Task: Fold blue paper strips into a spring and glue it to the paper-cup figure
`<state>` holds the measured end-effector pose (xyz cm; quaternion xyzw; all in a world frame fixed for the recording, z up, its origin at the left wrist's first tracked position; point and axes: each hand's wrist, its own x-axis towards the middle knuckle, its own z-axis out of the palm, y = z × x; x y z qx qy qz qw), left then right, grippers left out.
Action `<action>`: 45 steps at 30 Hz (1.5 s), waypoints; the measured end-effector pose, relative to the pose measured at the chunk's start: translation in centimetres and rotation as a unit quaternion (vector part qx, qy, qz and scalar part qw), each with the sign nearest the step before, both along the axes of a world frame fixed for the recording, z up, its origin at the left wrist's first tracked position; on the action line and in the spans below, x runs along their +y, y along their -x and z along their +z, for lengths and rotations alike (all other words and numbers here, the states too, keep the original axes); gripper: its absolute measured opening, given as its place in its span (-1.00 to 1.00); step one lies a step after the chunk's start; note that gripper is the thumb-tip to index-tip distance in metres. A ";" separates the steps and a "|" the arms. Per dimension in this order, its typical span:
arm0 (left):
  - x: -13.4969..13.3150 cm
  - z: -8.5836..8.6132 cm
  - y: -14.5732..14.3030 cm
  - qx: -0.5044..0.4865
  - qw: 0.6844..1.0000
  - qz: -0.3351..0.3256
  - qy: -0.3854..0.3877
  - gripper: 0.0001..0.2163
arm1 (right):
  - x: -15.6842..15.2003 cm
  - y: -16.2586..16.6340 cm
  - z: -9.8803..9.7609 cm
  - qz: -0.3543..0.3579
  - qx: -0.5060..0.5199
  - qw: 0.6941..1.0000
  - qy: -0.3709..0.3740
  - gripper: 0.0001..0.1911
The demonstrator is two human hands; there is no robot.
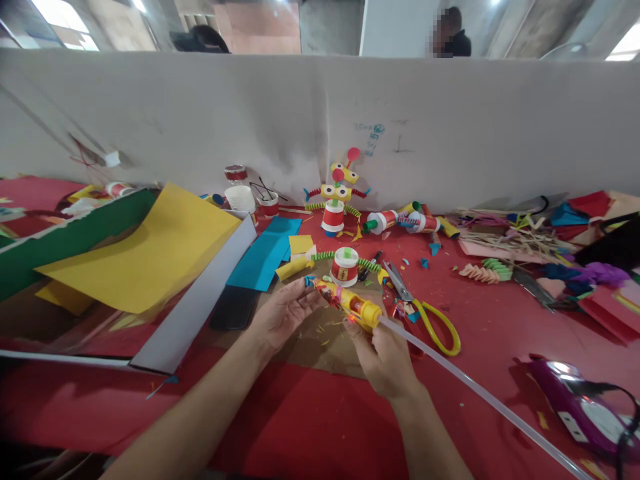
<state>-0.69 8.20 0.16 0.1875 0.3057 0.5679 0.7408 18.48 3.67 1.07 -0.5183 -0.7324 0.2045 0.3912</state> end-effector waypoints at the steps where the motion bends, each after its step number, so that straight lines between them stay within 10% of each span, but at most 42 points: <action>1: 0.0 0.0 0.0 0.000 1.000 0.000 0.003 -0.87 | 0.0 0.0 0.0 -0.001 0.000 1.000 0.001 -0.73; 24: 0.1 0.3 0.0 0.031 0.999 0.030 -0.015 -0.85 | 0.6 -1.0 1.0 0.026 0.082 0.994 0.060 -0.70; 33: 0.0 0.5 -0.6 0.105 0.986 0.103 -0.081 -0.89 | 4.1 -7.1 3.4 -0.214 0.329 0.869 0.302 -0.73; 36: -0.3 0.7 -0.7 0.145 0.977 0.109 -0.109 -0.89 | 5.4 -9.8 2.3 -0.253 0.252 0.876 0.325 -0.76; 41: -0.7 1.3 -0.7 0.186 0.968 0.098 -0.136 -0.85 | 6.8 -14.0 -0.1 -0.309 -0.167 0.900 0.258 -0.61; 45: -0.9 1.7 -0.9 0.207 0.963 0.093 -0.142 -0.84 | 5.7 -12.3 0.4 -0.342 -0.262 0.892 0.140 -0.68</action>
